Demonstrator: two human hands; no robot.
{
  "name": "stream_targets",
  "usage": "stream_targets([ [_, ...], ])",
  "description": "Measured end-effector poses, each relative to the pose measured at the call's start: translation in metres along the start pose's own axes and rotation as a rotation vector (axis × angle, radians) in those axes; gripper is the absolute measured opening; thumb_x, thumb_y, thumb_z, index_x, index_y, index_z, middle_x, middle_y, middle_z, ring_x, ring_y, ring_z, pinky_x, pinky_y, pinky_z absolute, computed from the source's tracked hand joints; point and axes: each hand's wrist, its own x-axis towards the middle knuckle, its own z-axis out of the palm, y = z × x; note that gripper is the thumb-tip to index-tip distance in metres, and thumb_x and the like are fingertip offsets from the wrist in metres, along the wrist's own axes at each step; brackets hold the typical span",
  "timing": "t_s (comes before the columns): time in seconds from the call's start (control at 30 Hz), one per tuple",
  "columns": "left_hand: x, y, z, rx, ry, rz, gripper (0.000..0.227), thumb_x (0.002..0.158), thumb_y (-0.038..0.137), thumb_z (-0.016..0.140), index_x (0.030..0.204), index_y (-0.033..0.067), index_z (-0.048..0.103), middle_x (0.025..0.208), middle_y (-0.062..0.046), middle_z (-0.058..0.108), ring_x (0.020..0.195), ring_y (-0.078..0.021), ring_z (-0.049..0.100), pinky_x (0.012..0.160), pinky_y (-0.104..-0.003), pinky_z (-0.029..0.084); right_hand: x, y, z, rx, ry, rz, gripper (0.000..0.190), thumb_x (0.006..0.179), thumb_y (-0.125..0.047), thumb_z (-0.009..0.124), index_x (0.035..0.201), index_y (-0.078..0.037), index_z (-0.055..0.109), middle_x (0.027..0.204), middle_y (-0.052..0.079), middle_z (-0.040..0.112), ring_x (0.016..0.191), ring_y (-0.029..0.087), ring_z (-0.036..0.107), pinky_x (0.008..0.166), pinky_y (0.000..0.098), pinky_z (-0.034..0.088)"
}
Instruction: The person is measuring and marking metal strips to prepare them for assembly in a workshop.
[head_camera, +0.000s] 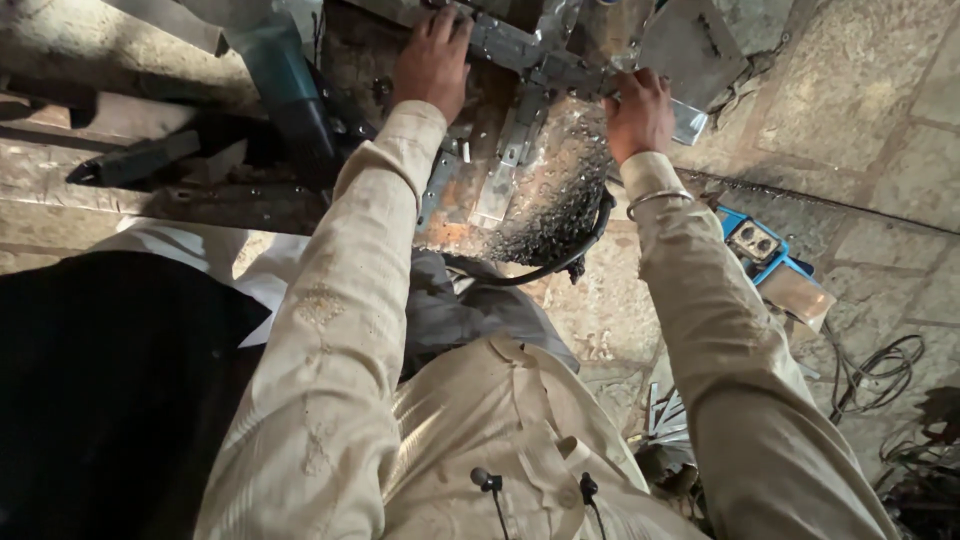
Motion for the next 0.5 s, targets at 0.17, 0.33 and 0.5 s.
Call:
stream_targets([
  [0.17, 0.002, 0.005, -0.007, -0.005, -0.016, -0.014, 0.055, 0.088, 0.015, 0.079, 0.139, 0.0081, 0.06, 0.149, -0.012, 0.05, 0.135, -0.0386, 0.047, 0.108, -0.045, 0.046, -0.001, 0.002, 0.003, 0.003, 0.022, -0.012, 0.023, 0.084, -0.013, 0.085, 0.104, -0.012, 0.074, 0.115, 0.011, 0.064, 0.112, 0.038, 0.059, 0.088, 0.0489, 0.051],
  [0.33, 0.004, 0.005, -0.005, 0.037, -0.012, -0.025, 0.058, 0.088, 0.017, 0.08, 0.142, 0.0093, 0.058, 0.152, -0.011, 0.048, 0.135, -0.038, 0.046, 0.107, -0.046, 0.045, 0.0, 0.001, 0.004, 0.011, 0.049, -0.016, 0.026, 0.082, -0.013, 0.086, 0.105, -0.011, 0.075, 0.116, 0.011, 0.063, 0.112, 0.038, 0.058, 0.089, 0.0487, 0.051],
  [0.5, -0.007, 0.006, -0.002, 0.033, -0.035, -0.024, 0.061, 0.087, 0.019, 0.082, 0.142, 0.0096, 0.057, 0.152, -0.009, 0.048, 0.136, -0.039, 0.045, 0.11, -0.046, 0.044, -0.003, 0.005, 0.006, -0.015, 0.02, 0.002, 0.023, 0.085, -0.011, 0.083, 0.106, -0.009, 0.075, 0.118, 0.012, 0.063, 0.111, 0.038, 0.058, 0.091, 0.0482, 0.051],
])
